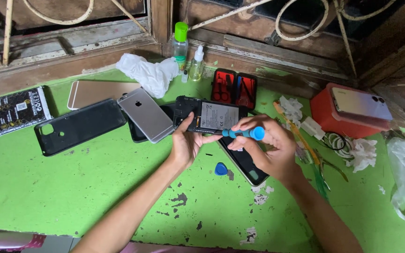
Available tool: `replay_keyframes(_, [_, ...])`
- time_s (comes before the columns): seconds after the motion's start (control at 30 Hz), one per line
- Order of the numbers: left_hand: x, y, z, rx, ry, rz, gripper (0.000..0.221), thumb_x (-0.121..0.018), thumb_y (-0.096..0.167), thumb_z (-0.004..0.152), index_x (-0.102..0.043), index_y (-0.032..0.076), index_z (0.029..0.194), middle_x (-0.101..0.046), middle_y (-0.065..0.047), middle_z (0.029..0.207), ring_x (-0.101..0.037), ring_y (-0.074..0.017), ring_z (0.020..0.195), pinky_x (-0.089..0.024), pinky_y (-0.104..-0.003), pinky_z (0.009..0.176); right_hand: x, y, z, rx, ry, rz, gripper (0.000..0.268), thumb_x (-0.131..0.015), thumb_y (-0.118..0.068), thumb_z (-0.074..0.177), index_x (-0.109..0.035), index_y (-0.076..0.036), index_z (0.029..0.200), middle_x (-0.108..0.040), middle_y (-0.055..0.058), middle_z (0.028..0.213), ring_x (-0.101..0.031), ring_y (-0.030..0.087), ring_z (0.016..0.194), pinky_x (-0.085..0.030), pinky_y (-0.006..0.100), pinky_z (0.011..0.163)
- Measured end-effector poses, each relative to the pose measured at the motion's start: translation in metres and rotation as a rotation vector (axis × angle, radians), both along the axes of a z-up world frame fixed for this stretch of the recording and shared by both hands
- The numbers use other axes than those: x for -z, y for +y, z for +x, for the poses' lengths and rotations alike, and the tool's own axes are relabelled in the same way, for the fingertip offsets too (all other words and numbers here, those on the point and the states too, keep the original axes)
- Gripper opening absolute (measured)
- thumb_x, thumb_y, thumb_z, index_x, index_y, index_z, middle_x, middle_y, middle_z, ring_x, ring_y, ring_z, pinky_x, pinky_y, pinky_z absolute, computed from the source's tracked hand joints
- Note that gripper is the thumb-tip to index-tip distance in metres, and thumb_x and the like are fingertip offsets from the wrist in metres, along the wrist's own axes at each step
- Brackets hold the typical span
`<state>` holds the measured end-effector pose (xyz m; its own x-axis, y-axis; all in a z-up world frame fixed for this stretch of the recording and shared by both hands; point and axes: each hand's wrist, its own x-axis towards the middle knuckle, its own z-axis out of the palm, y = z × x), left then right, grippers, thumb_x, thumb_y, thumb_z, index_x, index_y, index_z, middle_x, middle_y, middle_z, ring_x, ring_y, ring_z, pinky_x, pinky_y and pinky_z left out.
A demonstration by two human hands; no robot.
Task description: The person uses a blue-handled screwdriver to remove screws from the back of a disassembled smartphone. They then use a small metal tool to pry and adjust internal components near the battery area. The phone remains open throughout the clip.
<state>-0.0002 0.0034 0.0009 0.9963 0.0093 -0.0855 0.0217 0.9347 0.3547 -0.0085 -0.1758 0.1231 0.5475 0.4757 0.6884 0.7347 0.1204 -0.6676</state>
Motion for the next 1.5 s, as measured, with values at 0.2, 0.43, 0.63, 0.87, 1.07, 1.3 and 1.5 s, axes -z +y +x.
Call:
replay_keyframes(0.2, [-0.013,-0.001,-0.004,0.005,0.010,0.033,0.048,-0.049,0.029,0.101,-0.047,0.002,0.140,-0.060,-0.021,0.136,-0.065,-0.0470,0.112,-0.059,-0.064,0.081,-0.005,0.001,-0.006,0.058,-0.054,-0.045,0.023,-0.082,0.007,0.082,-0.063,0.010,0.094,-0.076,0.024,0.097,-0.081,0.026,0.067,-0.066,0.030,0.051])
replay_keyframes(0.43, [-0.004,-0.001,-0.002,0.004,0.003,0.026,0.048,-0.048,0.028,0.101,-0.047,0.000,0.140,-0.058,-0.024,0.137,-0.064,-0.0496,0.113,-0.058,-0.066,0.081,-0.016,0.003,-0.010,0.016,0.081,-0.067,0.023,-0.077,0.011,0.085,-0.065,0.013,0.104,-0.078,0.026,0.096,-0.082,0.026,0.071,-0.066,0.029,0.052])
replay_keyframes(0.63, [0.014,0.003,0.001,0.007,-0.022,0.042,0.049,-0.045,0.026,0.103,-0.044,-0.003,0.142,-0.055,-0.027,0.140,-0.063,-0.0507,0.113,-0.060,-0.063,0.079,-0.026,-0.001,-0.007,-0.052,0.069,-0.113,0.017,-0.062,0.008,0.094,-0.070,0.011,0.108,-0.076,0.024,0.102,-0.082,0.031,0.078,-0.064,0.028,0.047])
replay_keyframes(0.87, [-0.008,-0.002,-0.003,0.004,-0.013,0.067,0.051,-0.046,0.028,0.102,-0.042,-0.001,0.144,-0.053,-0.025,0.141,-0.061,-0.0508,0.116,-0.059,-0.064,0.082,-0.013,-0.001,0.001,0.000,-0.070,-0.049,0.019,-0.084,0.012,0.078,-0.069,0.010,0.091,-0.076,0.020,0.093,-0.080,0.023,0.067,-0.063,0.026,0.045])
replay_keyframes(1.07, [-0.004,0.001,-0.004,0.003,-0.021,0.035,0.051,-0.045,0.026,0.103,-0.040,-0.004,0.144,-0.051,-0.028,0.143,-0.060,-0.0539,0.116,-0.059,-0.064,0.080,-0.014,-0.002,-0.005,-0.042,0.077,-0.046,0.014,-0.071,0.008,0.090,-0.066,0.010,0.103,-0.077,0.025,0.101,-0.083,0.029,0.077,-0.062,0.023,0.045])
replay_keyframes(1.3, [0.016,0.009,0.001,-0.010,0.011,0.057,0.052,-0.046,0.027,0.102,-0.041,-0.002,0.144,-0.053,-0.025,0.143,-0.061,-0.0520,0.116,-0.058,-0.065,0.081,-0.019,-0.007,-0.004,-0.068,0.052,-0.140,0.024,-0.058,0.008,0.097,-0.066,0.012,0.119,-0.078,0.027,0.110,-0.083,0.035,0.085,-0.065,0.027,0.048])
replay_keyframes(1.5, [0.029,0.005,0.008,-0.002,-0.001,0.082,0.053,-0.045,0.027,0.103,-0.038,-0.002,0.146,-0.049,-0.027,0.145,-0.057,-0.0542,0.119,-0.057,-0.064,0.083,-0.002,-0.011,0.010,0.005,-0.070,-0.073,0.022,-0.086,0.010,0.077,-0.069,0.008,0.089,-0.079,0.019,0.095,-0.082,0.025,0.074,-0.064,0.026,0.052])
